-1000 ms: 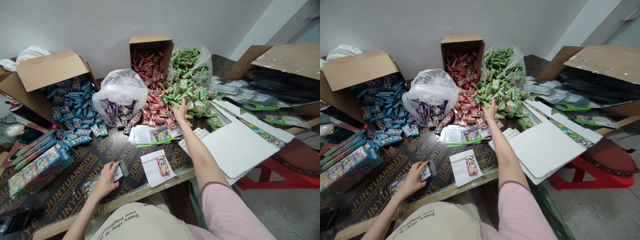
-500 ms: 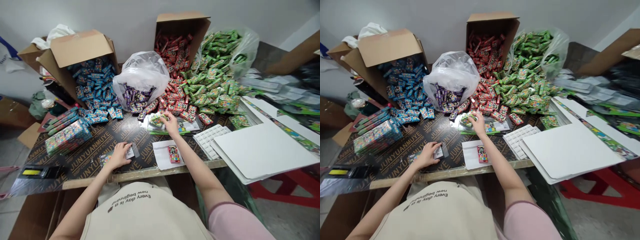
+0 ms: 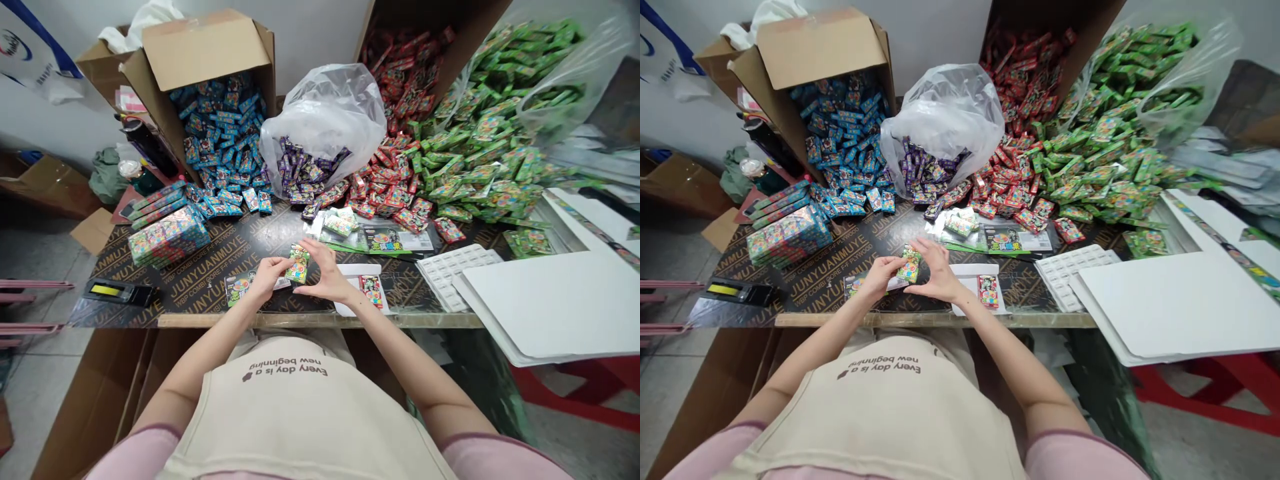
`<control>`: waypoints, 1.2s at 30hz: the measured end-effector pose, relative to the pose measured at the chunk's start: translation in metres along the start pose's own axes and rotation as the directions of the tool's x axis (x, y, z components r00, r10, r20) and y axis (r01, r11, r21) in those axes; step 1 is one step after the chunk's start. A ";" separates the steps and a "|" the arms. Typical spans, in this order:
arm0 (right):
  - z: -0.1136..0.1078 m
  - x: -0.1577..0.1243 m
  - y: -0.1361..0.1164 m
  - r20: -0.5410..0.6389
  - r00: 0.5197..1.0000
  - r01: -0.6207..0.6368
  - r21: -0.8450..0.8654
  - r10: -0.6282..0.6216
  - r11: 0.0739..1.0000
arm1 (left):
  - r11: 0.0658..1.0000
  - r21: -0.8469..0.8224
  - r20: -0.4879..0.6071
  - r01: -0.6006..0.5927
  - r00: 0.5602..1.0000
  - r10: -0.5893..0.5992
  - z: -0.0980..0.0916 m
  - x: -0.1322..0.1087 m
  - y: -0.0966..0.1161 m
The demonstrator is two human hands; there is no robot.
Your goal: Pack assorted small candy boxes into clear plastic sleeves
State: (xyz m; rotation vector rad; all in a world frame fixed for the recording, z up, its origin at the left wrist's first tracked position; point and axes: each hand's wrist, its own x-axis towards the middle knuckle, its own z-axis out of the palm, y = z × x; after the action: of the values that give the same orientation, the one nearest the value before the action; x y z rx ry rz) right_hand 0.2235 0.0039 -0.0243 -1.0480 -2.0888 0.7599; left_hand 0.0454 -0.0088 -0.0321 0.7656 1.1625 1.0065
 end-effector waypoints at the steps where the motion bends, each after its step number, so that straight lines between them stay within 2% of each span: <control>1: 0.002 -0.002 -0.002 0.009 1.000 0.014 -0.041 -0.014 0.999 | 1.000 0.010 0.013 -0.006 1.000 0.006 -0.002 -0.001 -0.002; 3: 0.007 -0.004 -0.004 -0.039 0.999 0.022 -0.079 -0.025 0.997 | 0.995 0.089 0.053 -0.044 0.998 0.040 -0.009 -0.001 -0.004; 5: 0.011 -0.006 0.001 -0.123 0.992 -0.002 -0.110 -0.012 0.994 | 0.943 0.293 0.076 -0.155 0.987 0.138 -0.024 -0.003 -0.003; 6: 0.013 -0.007 0.006 -0.154 0.988 -0.021 -0.137 0.000 0.990 | 0.869 0.440 0.093 -0.228 0.974 0.208 -0.033 -0.004 -0.003; 8: 0.018 -0.011 0.020 -0.169 0.985 -0.064 -0.207 0.029 0.976 | 0.603 0.728 0.171 -0.326 0.938 0.300 -0.054 -0.007 -0.003; 10: 0.024 -0.014 0.035 -0.106 0.993 -0.079 -0.266 0.052 0.961 | 0.302 0.890 0.268 -0.342 0.927 0.262 -0.072 -0.011 -0.006; 11: 0.027 -0.016 0.041 -0.055 0.997 -0.072 -0.280 0.059 0.957 | 0.196 0.920 0.297 -0.339 0.930 0.216 -0.079 -0.012 -0.008; 12: 0.031 -0.017 0.046 -0.002 0.998 -0.059 -0.282 0.061 0.958 | 0.128 0.933 0.313 -0.337 0.933 0.176 -0.083 -0.013 -0.010; 14: 0.036 -0.020 0.052 0.097 0.994 -0.028 -0.248 0.054 0.968 | 0.084 0.934 0.333 -0.347 0.931 0.147 -0.088 -0.014 -0.015; 18: 0.032 -0.019 0.050 0.239 0.971 0.009 -0.056 0.005 0.998 | 0.165 0.895 0.384 -0.414 0.905 0.183 -0.090 -0.014 -0.017; 21: 0.025 -0.014 0.046 0.290 0.956 0.002 0.099 -0.031 0.995 | 0.229 0.867 0.411 -0.442 0.895 0.174 -0.089 -0.015 -0.013; 23: 0.025 -0.009 0.041 0.258 0.966 -0.044 0.202 -0.010 0.978 | 0.273 0.863 0.381 -0.425 0.902 0.200 -0.085 -0.014 -0.008; 26: 0.036 0.004 0.026 0.045 0.983 -0.179 0.459 0.178 0.870 | 0.403 0.835 0.234 -0.374 0.905 0.355 -0.072 -0.008 -0.002; 27: 0.042 0.011 0.019 -0.041 0.959 -0.211 0.562 0.282 0.800 | 0.468 0.805 0.160 -0.364 0.893 0.420 -0.066 -0.005 -0.001; 29: 0.053 0.027 0.005 -0.166 0.855 -0.220 0.740 0.491 0.635 | 0.614 0.699 -0.001 -0.367 0.857 0.515 -0.051 0.002 -0.003; 31: 0.061 0.044 -0.007 -0.222 0.731 -0.178 0.851 0.645 0.494 | 0.757 0.521 -0.142 -0.395 0.834 0.533 -0.034 0.008 -0.008; 32: 0.062 0.052 -0.011 -0.223 0.685 -0.159 0.883 0.694 0.441 | 0.818 0.409 -0.205 -0.405 0.832 0.515 -0.025 0.010 -0.012; 34: 0.061 0.063 -0.015 -0.189 0.641 -0.165 0.913 0.744 0.374 | 0.903 0.163 -0.324 -0.397 0.843 0.429 -0.010 0.011 -0.019; 36: 0.057 0.066 -0.017 -0.117 0.644 -0.234 0.911 0.756 0.340 | 0.934 -0.061 -0.411 -0.352 0.862 0.298 0.001 0.010 -0.023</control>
State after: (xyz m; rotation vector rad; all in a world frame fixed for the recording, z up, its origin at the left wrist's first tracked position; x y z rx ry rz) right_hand 0.1418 0.0393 -0.0266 -1.1395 -0.6045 1.4140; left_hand 0.0523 -0.0084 -0.0556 0.6806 1.3165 1.5656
